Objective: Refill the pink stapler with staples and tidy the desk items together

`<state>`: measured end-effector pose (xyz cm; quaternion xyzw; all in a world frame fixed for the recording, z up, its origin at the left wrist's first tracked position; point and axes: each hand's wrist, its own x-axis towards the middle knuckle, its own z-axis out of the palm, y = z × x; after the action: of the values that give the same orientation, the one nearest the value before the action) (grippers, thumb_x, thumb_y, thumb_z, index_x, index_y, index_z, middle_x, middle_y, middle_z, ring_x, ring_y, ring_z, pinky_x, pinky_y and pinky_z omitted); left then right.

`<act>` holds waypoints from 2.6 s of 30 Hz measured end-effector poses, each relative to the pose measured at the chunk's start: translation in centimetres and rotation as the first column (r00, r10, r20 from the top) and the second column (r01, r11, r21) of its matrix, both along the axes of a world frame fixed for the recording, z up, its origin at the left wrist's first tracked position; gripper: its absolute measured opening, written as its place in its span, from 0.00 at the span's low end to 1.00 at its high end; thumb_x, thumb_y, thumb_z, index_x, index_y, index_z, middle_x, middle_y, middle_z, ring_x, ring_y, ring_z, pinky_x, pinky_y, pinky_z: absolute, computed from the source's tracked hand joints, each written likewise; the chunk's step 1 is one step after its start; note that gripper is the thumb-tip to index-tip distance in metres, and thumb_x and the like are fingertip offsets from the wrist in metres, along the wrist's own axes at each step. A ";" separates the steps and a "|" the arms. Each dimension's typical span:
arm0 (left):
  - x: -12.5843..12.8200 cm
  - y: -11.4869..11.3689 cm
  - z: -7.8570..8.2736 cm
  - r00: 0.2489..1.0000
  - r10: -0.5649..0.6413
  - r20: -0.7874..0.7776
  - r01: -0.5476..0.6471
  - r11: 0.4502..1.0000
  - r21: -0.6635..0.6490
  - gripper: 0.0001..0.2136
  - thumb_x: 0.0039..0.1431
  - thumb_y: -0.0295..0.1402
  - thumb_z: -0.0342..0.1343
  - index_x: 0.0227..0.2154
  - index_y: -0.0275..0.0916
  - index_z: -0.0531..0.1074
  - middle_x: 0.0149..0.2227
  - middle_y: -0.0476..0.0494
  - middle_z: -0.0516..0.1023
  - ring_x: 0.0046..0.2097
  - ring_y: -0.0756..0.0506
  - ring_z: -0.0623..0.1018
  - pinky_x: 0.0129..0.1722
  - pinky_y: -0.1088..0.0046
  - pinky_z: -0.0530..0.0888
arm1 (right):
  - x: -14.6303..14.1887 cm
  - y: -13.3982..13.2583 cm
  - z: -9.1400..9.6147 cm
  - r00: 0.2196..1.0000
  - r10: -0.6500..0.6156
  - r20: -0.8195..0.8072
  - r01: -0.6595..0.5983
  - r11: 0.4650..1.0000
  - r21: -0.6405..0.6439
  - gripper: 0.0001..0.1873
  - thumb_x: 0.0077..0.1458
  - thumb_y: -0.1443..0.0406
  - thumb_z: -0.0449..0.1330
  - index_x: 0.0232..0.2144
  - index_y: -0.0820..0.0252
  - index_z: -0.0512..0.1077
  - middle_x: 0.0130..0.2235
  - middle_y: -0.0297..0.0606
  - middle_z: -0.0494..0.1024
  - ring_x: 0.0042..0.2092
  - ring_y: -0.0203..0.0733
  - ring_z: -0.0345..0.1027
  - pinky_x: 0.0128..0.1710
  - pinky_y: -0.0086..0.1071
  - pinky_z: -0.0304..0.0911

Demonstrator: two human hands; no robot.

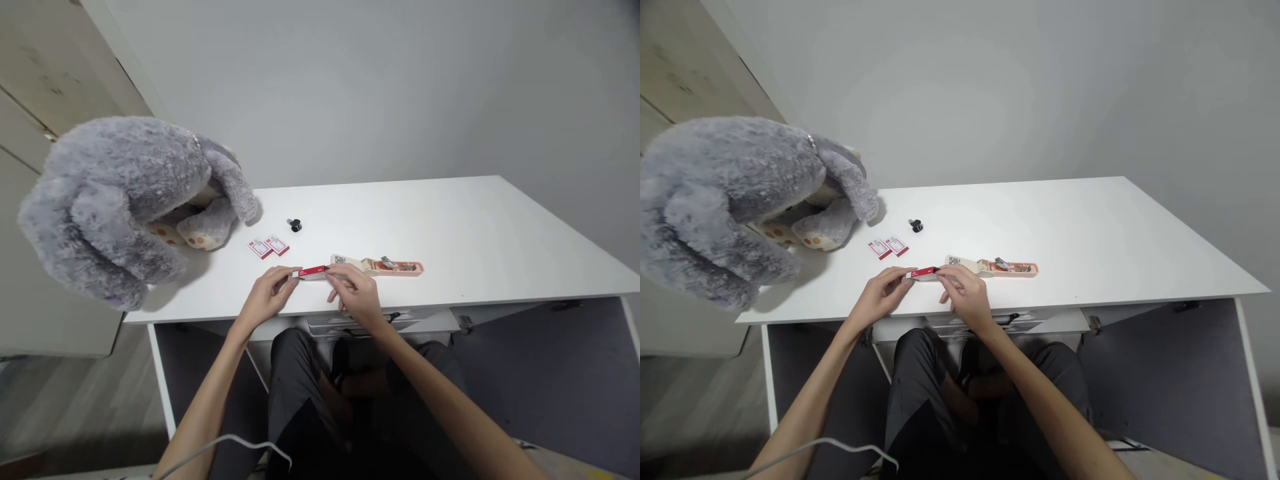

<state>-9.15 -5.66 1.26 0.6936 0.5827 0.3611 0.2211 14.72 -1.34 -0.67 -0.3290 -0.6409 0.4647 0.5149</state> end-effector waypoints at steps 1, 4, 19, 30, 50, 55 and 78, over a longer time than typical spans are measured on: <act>-0.1 0.1 -0.1 1.000 -0.004 0.000 0.004 1.000 0.005 0.18 0.73 0.45 0.57 0.58 0.43 0.80 0.46 0.40 0.82 0.39 0.45 0.75 0.39 0.68 0.70 | -0.3 0.0 0.2 1.000 -0.005 -0.004 0.005 1.000 0.015 0.12 0.69 0.55 0.63 0.43 0.55 0.82 0.51 0.45 0.82 0.25 0.37 0.78 0.12 0.28 0.65; -0.3 0.2 -0.5 1.000 -0.026 0.001 0.026 1.000 0.014 0.18 0.74 0.44 0.57 0.59 0.44 0.80 0.51 0.40 0.82 0.40 0.45 0.77 0.39 0.68 0.72 | -1.2 0.3 1.1 1.000 -0.020 0.001 0.020 0.997 0.070 0.12 0.70 0.56 0.63 0.44 0.54 0.82 0.50 0.44 0.82 0.26 0.35 0.77 0.14 0.28 0.66; -0.3 0.0 -1.2 0.985 0.125 0.118 -0.132 0.990 0.047 0.15 0.70 0.41 0.61 0.54 0.42 0.72 0.38 0.48 0.79 0.32 0.49 0.73 0.35 0.71 0.70 | -2.7 1.6 3.2 0.998 -0.049 0.039 0.044 0.991 0.129 0.12 0.70 0.54 0.63 0.43 0.54 0.82 0.47 0.40 0.82 0.26 0.35 0.77 0.21 0.30 0.70; -0.1 -0.2 -0.9 0.995 0.098 0.006 -0.096 0.954 0.284 0.10 0.64 0.42 0.69 0.45 0.46 0.84 0.45 0.43 0.74 0.41 0.46 0.76 0.39 0.69 0.76 | -4.2 -0.1 3.0 0.985 -0.165 0.057 0.163 0.986 0.034 0.16 0.69 0.51 0.62 0.42 0.56 0.82 0.45 0.43 0.82 0.26 0.36 0.78 0.21 0.29 0.71; 0.0 -0.4 -0.9 0.996 0.084 0.009 -0.084 0.960 0.267 0.11 0.65 0.45 0.68 0.38 0.43 0.84 0.45 0.41 0.74 0.45 0.44 0.78 0.50 0.62 0.77 | -3.0 0.7 3.4 0.977 -0.211 0.012 0.211 0.977 0.010 0.18 0.68 0.49 0.63 0.41 0.57 0.81 0.46 0.42 0.81 0.27 0.36 0.79 0.17 0.27 0.67; -0.4 -0.3 -1.6 0.996 0.066 -0.055 -0.050 0.968 0.247 0.08 0.67 0.42 0.66 0.39 0.44 0.83 0.46 0.42 0.75 0.48 0.43 0.79 0.51 0.64 0.76 | -1.9 0.8 3.8 0.974 -0.224 -0.026 0.221 0.971 -0.090 0.20 0.64 0.48 0.66 0.42 0.58 0.81 0.43 0.42 0.83 0.26 0.36 0.78 0.17 0.27 0.68; -0.5 -0.4 0.2 0.990 0.053 0.133 -0.068 0.992 0.107 0.17 0.67 0.50 0.62 0.32 0.42 0.81 0.37 0.42 0.82 0.37 0.44 0.77 0.38 0.65 0.72 | -3.1 -0.6 3.3 0.974 -0.128 -0.186 0.055 0.933 -0.356 0.32 0.56 0.43 0.71 0.52 0.56 0.73 0.48 0.43 0.83 0.25 0.35 0.77 0.15 0.25 0.65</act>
<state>-9.64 -6.04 1.49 0.6620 0.5669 0.4437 0.2085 11.58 -1.93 2.64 -0.3945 -0.4755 0.5778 0.5333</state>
